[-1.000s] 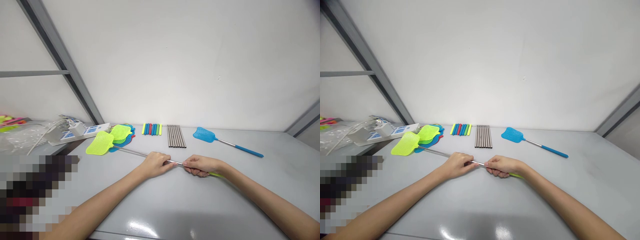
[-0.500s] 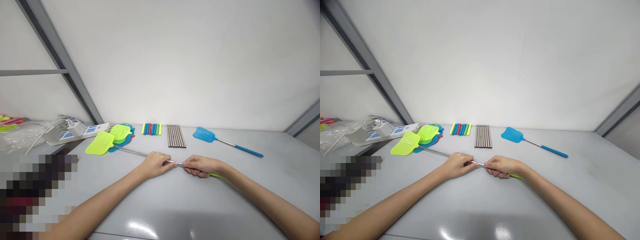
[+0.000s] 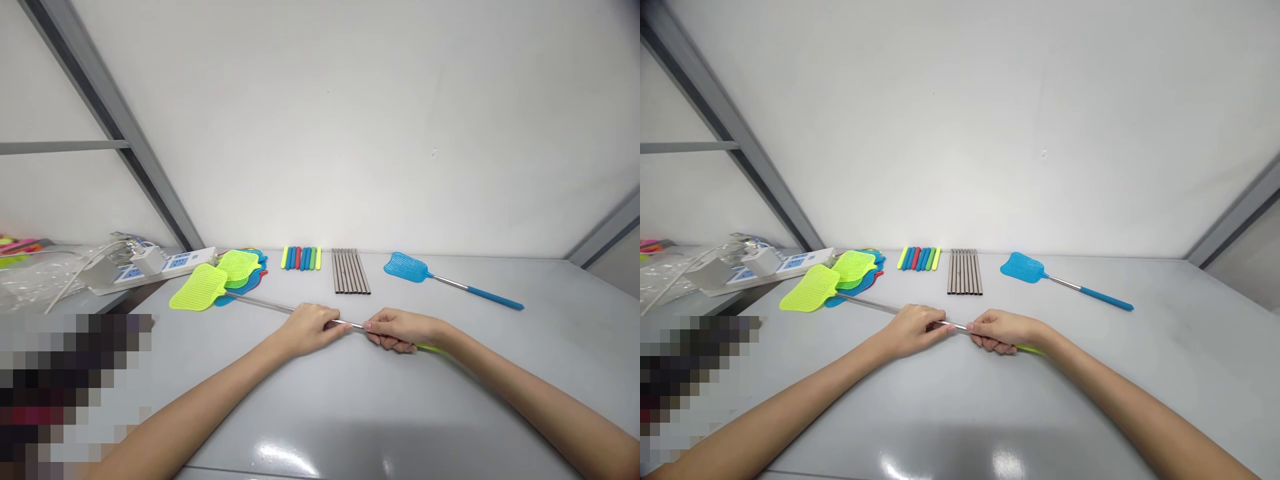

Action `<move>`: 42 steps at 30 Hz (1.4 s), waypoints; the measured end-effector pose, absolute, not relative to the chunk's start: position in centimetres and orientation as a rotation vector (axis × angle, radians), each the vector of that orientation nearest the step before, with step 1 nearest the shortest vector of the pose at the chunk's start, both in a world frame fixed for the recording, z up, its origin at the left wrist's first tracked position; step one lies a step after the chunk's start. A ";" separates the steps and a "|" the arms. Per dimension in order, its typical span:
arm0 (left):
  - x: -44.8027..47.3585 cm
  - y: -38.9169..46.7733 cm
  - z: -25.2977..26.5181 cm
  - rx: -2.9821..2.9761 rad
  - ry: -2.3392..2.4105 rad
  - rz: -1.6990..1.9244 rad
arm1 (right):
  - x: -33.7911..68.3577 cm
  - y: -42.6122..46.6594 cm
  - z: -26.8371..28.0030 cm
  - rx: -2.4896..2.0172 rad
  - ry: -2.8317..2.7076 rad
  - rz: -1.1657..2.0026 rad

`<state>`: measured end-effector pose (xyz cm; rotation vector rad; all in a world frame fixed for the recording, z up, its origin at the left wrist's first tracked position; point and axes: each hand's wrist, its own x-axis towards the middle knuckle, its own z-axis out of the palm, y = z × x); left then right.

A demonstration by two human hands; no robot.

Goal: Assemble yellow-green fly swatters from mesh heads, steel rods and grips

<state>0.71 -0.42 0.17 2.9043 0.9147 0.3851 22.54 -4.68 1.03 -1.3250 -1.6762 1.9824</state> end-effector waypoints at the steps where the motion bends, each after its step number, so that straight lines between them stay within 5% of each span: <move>1: 0.7 -0.4 0.2 2.902 0.914 0.385 | 22.5 -4.7 1.0 -1.324 -1.676 1.982; 42: -0.8 2.2 1.3 3.130 0.737 0.241 | 22.6 -4.2 1.0 -1.167 -1.700 1.997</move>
